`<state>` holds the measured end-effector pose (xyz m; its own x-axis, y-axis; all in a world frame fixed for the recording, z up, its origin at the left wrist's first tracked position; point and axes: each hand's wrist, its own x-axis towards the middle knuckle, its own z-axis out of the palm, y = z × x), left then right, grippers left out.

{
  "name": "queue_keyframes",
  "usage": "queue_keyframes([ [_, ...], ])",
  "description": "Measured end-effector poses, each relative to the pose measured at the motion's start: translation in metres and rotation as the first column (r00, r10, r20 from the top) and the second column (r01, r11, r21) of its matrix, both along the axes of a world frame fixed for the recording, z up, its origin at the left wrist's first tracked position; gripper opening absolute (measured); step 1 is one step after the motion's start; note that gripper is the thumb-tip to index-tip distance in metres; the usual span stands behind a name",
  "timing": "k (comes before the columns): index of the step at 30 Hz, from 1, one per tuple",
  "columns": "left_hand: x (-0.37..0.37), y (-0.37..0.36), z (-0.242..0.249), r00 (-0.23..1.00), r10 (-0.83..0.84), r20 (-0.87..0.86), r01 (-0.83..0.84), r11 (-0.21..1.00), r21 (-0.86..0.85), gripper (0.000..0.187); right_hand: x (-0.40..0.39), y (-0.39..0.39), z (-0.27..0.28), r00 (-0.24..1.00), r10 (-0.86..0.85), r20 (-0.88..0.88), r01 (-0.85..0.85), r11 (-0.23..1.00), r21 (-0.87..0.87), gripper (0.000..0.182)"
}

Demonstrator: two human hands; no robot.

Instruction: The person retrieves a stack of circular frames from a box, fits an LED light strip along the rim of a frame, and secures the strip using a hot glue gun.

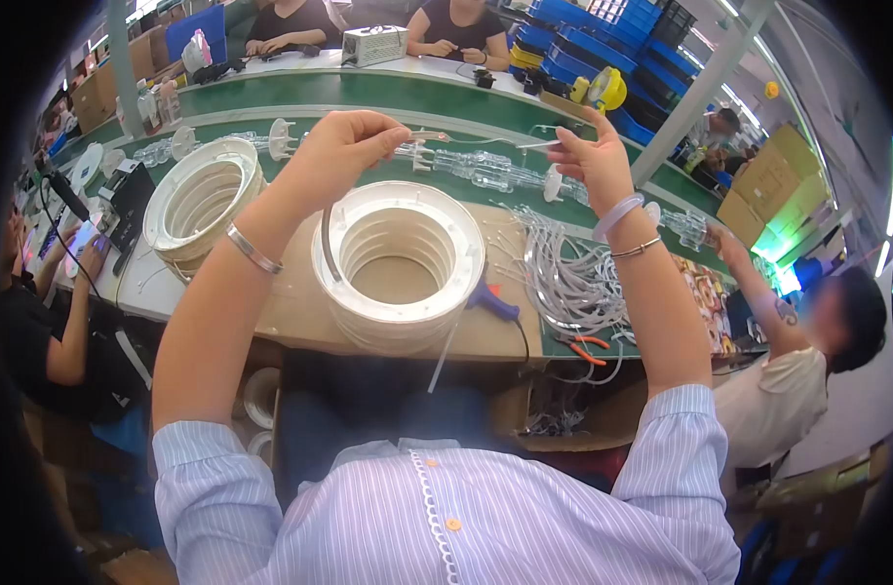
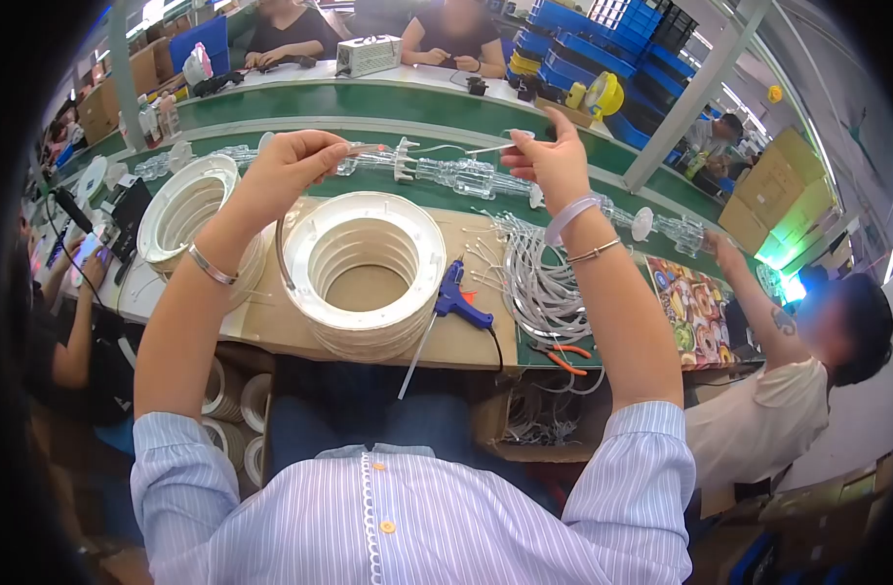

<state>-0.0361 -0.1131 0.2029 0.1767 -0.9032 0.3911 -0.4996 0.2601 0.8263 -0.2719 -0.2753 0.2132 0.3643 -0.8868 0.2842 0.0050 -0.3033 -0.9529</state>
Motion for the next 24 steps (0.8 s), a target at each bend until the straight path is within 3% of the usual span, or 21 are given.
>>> queue_keyframes([
  [5, 0.003, 0.004, 0.004, 0.996, 0.014, 0.094, -0.015, 1.000, 0.008, 0.019, -0.002, 0.000, -0.010, 0.977, 0.212, -0.033, -0.211, 0.977, 0.016, 0.026],
  [6, 0.003, 0.006, 0.005, 0.990, 0.022, 0.137, -0.023, 1.000, 0.005, 0.018, -0.003, 0.005, -0.011, 0.970, 0.175, -0.168, -0.196, 0.973, -0.120, 0.021],
  [7, 0.003, 0.009, 0.007, 0.990, 0.026, 0.136, -0.028, 1.000, 0.012, 0.018, -0.004, 0.010, -0.009, 0.969, 0.181, -0.169, -0.202, 0.973, -0.113, 0.021],
  [8, 0.004, 0.011, 0.009, 0.959, 0.065, 0.275, -0.071, 0.997, 0.014, 0.018, -0.006, 0.014, -0.006, 0.901, 0.002, -0.434, -0.171, 0.921, -0.350, 0.018],
  [9, 0.005, 0.011, 0.009, 0.907, 0.098, 0.409, -0.112, 0.994, 0.011, 0.017, -0.008, 0.020, -0.003, 0.757, -0.233, -0.611, -0.208, 0.801, -0.562, 0.015],
  [10, 0.008, 0.011, 0.007, 0.909, 0.095, 0.406, -0.112, 0.993, 0.020, 0.017, -0.008, 0.028, 0.001, 0.661, -0.500, -0.560, -0.300, 0.507, -0.808, 0.011],
  [11, 0.011, 0.010, 0.004, 0.872, 0.083, 0.483, -0.078, 0.997, -0.029, 0.017, -0.007, 0.032, 0.001, 0.657, -0.496, -0.567, -0.304, 0.514, -0.802, 0.011],
  [13, 0.012, 0.008, 0.000, 0.831, 0.070, 0.551, -0.038, 0.997, -0.069, 0.016, -0.008, 0.036, 0.000, 0.724, -0.536, -0.434, -0.365, 0.236, -0.901, 0.012],
  [16, 0.011, 0.010, 0.001, 0.955, 0.023, 0.295, -0.060, 0.992, 0.115, 0.017, -0.006, 0.036, -0.002, 0.755, -0.494, -0.431, -0.322, 0.294, -0.900, 0.010],
  [17, 0.011, 0.011, 0.001, 0.956, 0.022, 0.291, -0.059, 0.991, 0.118, 0.017, -0.005, 0.035, -0.002, 0.769, -0.481, -0.421, -0.277, 0.343, -0.898, 0.009],
  [19, 0.010, 0.013, 0.002, 0.999, -0.050, 0.014, 0.047, 0.987, 0.153, 0.017, 0.003, 0.028, -0.002, 0.809, -0.417, -0.414, -0.238, 0.412, -0.880, 0.011],
  [21, 0.000, 0.018, 0.004, 0.998, -0.050, -0.039, 0.055, 0.988, 0.147, 0.017, 0.017, 0.019, -0.004, 0.846, -0.356, -0.396, -0.198, 0.481, -0.854, 0.013],
  [23, -0.011, 0.023, 0.003, 0.990, -0.044, -0.131, 0.050, 0.998, 0.045, 0.017, 0.039, 0.011, -0.013, 0.889, -0.160, -0.428, -0.145, 0.789, -0.597, 0.019],
  [24, -0.017, 0.022, 0.000, 0.990, -0.043, -0.133, 0.050, 0.998, 0.045, 0.017, 0.049, 0.010, -0.020, 0.889, -0.160, -0.430, -0.146, 0.789, -0.596, 0.019],
])
